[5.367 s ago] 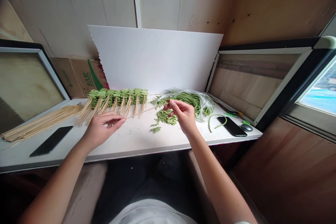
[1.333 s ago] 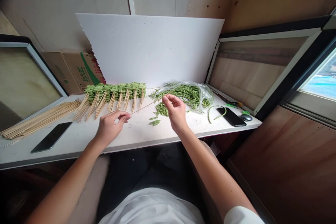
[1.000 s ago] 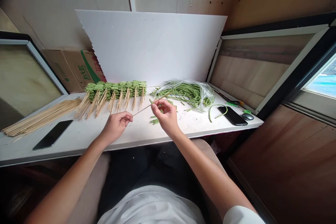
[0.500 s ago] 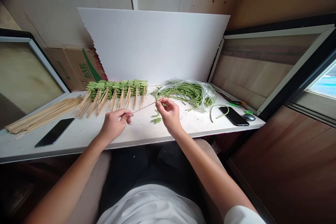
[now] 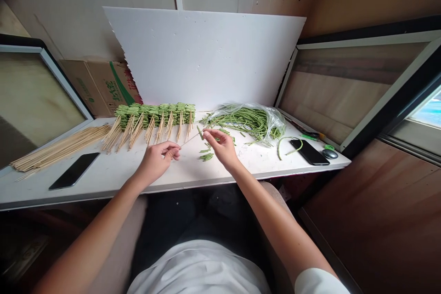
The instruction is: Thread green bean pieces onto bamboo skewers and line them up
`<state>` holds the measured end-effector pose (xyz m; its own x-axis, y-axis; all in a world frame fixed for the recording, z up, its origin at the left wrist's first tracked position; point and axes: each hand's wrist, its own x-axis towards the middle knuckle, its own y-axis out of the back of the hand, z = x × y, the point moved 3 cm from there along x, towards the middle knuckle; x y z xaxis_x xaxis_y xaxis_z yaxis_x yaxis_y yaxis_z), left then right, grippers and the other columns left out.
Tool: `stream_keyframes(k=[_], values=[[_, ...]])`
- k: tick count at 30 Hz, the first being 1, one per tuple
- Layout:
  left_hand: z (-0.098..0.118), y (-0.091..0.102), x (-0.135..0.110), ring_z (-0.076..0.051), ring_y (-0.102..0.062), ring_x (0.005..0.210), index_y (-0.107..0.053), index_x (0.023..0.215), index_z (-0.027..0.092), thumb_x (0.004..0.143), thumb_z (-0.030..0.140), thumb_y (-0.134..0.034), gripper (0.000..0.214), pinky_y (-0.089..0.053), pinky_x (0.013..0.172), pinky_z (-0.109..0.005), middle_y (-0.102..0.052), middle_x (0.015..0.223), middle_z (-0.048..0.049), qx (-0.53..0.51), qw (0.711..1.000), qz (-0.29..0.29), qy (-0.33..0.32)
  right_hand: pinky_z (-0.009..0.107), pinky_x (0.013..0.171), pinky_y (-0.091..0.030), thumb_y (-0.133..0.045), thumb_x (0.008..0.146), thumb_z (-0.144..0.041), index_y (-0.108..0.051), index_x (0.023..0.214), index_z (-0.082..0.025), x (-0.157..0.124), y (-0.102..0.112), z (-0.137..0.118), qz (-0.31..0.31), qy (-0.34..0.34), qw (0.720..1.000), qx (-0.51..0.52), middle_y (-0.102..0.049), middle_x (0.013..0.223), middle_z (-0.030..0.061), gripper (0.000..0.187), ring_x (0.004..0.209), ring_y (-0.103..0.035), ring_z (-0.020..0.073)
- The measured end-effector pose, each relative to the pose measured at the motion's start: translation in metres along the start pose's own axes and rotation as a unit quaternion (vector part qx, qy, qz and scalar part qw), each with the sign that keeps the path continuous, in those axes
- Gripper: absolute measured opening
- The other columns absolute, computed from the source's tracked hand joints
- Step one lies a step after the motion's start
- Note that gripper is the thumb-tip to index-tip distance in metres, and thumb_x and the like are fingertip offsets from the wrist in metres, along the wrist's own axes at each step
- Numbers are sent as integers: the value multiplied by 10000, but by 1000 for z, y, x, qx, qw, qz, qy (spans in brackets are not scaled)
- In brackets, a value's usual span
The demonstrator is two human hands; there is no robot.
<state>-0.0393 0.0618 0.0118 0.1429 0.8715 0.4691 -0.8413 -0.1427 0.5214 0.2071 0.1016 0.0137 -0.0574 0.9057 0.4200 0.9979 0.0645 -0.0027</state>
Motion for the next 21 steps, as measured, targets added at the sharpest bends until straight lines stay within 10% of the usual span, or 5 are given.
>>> stream_keyframes(k=[12, 21], values=[[-31, 20, 12, -191, -728, 658, -711, 953, 201, 991, 271, -526, 201, -565, 659, -311, -766, 796, -40, 80, 996, 45, 1, 527, 990, -505, -731, 944, -234, -853, 934, -245, 8, 27, 64, -207, 125, 878, -414, -803, 981, 121, 123, 981, -659, 336], [-29, 18, 11, -183, -708, 663, -706, 956, 204, 1004, 257, -510, 209, -548, 646, -295, -753, 797, -42, 82, 996, 42, -18, 450, 829, -563, -804, 883, -417, -847, 934, -249, 14, 32, 44, -102, 93, 953, -269, -814, 952, 97, 180, 892, -703, 289]])
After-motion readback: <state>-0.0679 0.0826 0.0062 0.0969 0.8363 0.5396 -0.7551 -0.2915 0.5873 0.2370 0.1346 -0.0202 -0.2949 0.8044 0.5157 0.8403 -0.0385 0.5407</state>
